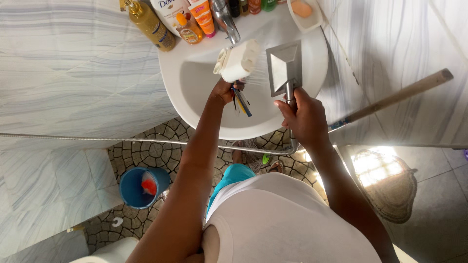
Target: The person washes a plastic toothbrush holder and toothbrushes under a running faucet, then uses a handheld shower head to rinse the holder. They place the toothbrushes back into the holder and set it on the bathroom sink ledge.
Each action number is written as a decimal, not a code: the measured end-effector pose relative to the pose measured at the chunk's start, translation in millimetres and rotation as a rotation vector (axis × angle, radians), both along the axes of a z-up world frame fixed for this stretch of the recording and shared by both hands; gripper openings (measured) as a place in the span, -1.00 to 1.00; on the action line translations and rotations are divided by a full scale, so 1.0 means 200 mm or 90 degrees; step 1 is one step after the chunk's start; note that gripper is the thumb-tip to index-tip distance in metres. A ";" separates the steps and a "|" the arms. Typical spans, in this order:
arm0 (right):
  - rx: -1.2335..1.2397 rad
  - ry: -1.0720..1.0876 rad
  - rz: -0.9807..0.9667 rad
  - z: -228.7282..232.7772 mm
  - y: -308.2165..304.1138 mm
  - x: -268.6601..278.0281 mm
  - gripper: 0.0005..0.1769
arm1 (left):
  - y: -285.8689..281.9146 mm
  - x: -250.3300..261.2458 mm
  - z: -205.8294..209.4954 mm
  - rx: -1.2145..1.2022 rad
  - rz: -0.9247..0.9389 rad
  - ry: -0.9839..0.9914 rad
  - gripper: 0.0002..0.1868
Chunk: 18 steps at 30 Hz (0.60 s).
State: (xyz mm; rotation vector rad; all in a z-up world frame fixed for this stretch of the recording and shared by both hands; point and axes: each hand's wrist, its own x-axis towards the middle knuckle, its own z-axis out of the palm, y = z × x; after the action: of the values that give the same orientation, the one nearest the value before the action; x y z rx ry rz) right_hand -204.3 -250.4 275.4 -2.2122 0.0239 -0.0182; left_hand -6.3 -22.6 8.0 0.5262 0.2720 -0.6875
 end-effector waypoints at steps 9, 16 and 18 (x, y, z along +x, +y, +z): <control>0.046 0.022 0.054 0.00 0.12 0.10 -0.73 | -0.01 0.05 -0.19 -0.010 0.011 0.099 -0.84; -0.032 0.019 0.021 0.03 0.21 0.14 -0.70 | 0.03 0.03 -0.21 0.235 0.039 -0.009 -0.81; -0.012 0.032 0.020 0.04 0.21 0.15 -0.69 | 0.01 0.03 -0.23 0.332 0.045 -0.008 -0.76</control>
State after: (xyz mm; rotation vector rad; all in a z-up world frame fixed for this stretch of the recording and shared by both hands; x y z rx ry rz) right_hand -175.1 -207.7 283.7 -2.2315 0.0169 0.0550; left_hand 0.1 -20.6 -37.7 1.0120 0.4598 -0.5423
